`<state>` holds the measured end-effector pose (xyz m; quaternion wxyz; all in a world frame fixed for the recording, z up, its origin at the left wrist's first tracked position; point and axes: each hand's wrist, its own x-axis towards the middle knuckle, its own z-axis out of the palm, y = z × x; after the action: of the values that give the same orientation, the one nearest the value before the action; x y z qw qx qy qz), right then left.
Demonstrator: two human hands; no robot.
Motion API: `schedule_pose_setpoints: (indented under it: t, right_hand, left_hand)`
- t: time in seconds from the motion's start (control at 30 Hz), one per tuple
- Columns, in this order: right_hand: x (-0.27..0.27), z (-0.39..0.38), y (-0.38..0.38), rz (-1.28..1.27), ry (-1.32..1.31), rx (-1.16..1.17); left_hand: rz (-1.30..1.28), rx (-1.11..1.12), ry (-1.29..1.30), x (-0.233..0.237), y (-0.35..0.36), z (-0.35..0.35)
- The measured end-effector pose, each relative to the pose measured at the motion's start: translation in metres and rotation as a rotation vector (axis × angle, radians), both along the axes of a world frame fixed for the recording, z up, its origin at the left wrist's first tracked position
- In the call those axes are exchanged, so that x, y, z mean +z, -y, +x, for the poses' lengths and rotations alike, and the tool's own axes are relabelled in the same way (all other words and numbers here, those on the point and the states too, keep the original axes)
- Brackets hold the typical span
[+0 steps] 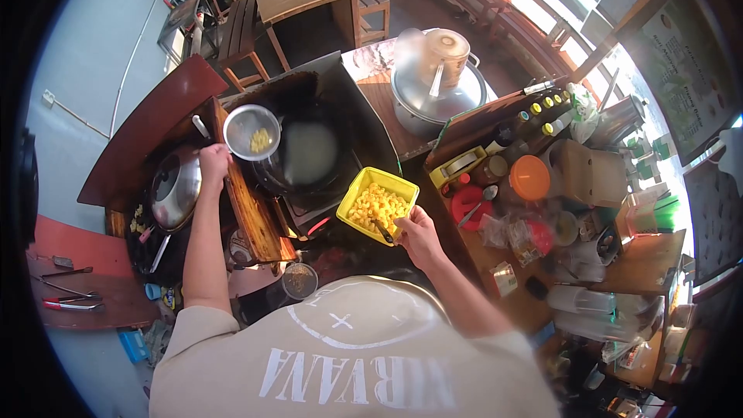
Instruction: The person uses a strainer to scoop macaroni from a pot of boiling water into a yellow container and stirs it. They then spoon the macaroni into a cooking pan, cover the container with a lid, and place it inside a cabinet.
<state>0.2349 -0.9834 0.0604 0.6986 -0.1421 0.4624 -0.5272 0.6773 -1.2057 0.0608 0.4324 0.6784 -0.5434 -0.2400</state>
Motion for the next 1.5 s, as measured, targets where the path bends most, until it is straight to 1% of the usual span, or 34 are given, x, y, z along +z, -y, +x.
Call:
schedule_pose_setpoints:
  t: [0.07,0.13,0.17,0.23,0.33,0.37,0.47,0.5,0.63,0.7,0.73,0.8,0.83,0.87,0.9,0.93,1.0,1.03,1.07,1.13,1.2,1.27,1.37,1.4,1.47,1.5]
  right_hand:
    - [-0.001,0.004,0.007,-0.003,-0.008,0.016]
    - [-0.002,0.010,0.015,-0.005,-0.017,0.031]
    - [-0.001,0.014,0.021,-0.003,-0.029,0.033]
    - [-0.006,0.017,0.033,-0.004,-0.045,0.060]
    - [-0.001,0.029,0.053,-0.027,-0.073,0.074]
    - [0.003,0.035,0.060,-0.043,-0.074,0.065]
    - [-0.012,0.043,0.084,-0.060,-0.134,0.106]
    - [-0.002,0.050,0.090,-0.053,-0.147,0.101]
    - [-0.008,0.063,0.116,-0.077,-0.207,0.138]
    - [-0.012,0.069,0.127,-0.086,-0.235,0.134]
    - [-0.011,0.072,0.132,-0.093,-0.263,0.131]
    - [-0.009,0.080,0.145,-0.098,-0.289,0.132]
    - [-0.012,0.085,0.153,-0.116,-0.331,0.136]
    - [-0.014,0.090,0.159,-0.133,-0.372,0.139]
    - [-0.014,0.095,0.164,-0.155,-0.390,0.137]
    - [-0.012,0.101,0.168,-0.157,-0.389,0.127]
    - [-0.005,0.111,0.173,-0.189,-0.404,0.113]
    - [0.001,0.114,0.172,-0.178,-0.387,0.101]
    - [0.007,0.117,0.171,-0.185,-0.388,0.096]
    - [0.011,0.119,0.169,-0.213,-0.352,0.081]
    - [0.012,0.120,0.164,-0.228,-0.377,0.080]
    - [0.016,0.121,0.164,-0.260,-0.407,0.097]
    - [0.018,0.123,0.156,-0.220,-0.409,0.083]
    - [0.017,0.125,0.153,-0.230,-0.407,0.101]
    - [0.020,0.126,0.152,-0.239,-0.320,0.107]
    - [0.024,0.129,0.150,-0.236,-0.294,0.109]
  left_hand:
    - [0.181,0.061,0.262,-0.004,-0.014,-0.005]
    - [0.163,0.030,0.497,-0.018,-0.021,-0.002]
    - [0.164,0.032,0.496,-0.023,-0.020,0.002]
    - [0.216,0.042,0.394,-0.021,-0.023,0.003]
    - [0.219,0.049,0.467,-0.019,-0.025,0.002]
    - [0.206,0.047,0.418,-0.018,-0.026,0.001]
    - [0.193,0.037,0.414,-0.012,-0.030,0.000]
    - [0.181,0.037,0.428,-0.013,-0.030,0.001]
    - [0.172,0.021,0.381,-0.004,-0.023,0.007]
    - [0.084,-0.029,0.359,0.010,-0.016,0.012]
    - [0.080,-0.029,0.358,0.028,-0.019,0.006]
    - [-0.131,-0.112,0.410,0.066,-0.023,-0.018]
    - [-0.200,-0.151,0.430,0.085,-0.029,-0.033]
    - [-0.205,-0.158,0.430,0.096,-0.036,-0.049]
    - [-0.297,-0.227,0.527,0.104,-0.044,-0.066]
    - [-0.389,-0.297,0.624,0.107,-0.051,-0.080]
    - [-0.517,-0.478,0.852,0.097,-0.064,-0.102]
    - [-0.611,-0.510,0.961,0.094,-0.068,-0.106]
    - [-0.619,-0.510,0.963,0.094,-0.071,-0.107]
    - [-0.772,-0.562,1.057,0.093,-0.076,-0.109]
    - [-0.717,-0.573,1.095,0.089,-0.080,-0.104]
    - [-0.766,-0.573,1.089,0.096,-0.082,-0.100]
    - [-0.778,-0.540,1.082,0.102,-0.095,-0.094]
    - [-0.771,-0.521,1.092,0.102,-0.101,-0.090]
    - [-0.787,-0.471,1.073,0.102,-0.109,-0.083]
    - [-0.700,-0.397,0.975,0.100,-0.115,-0.079]
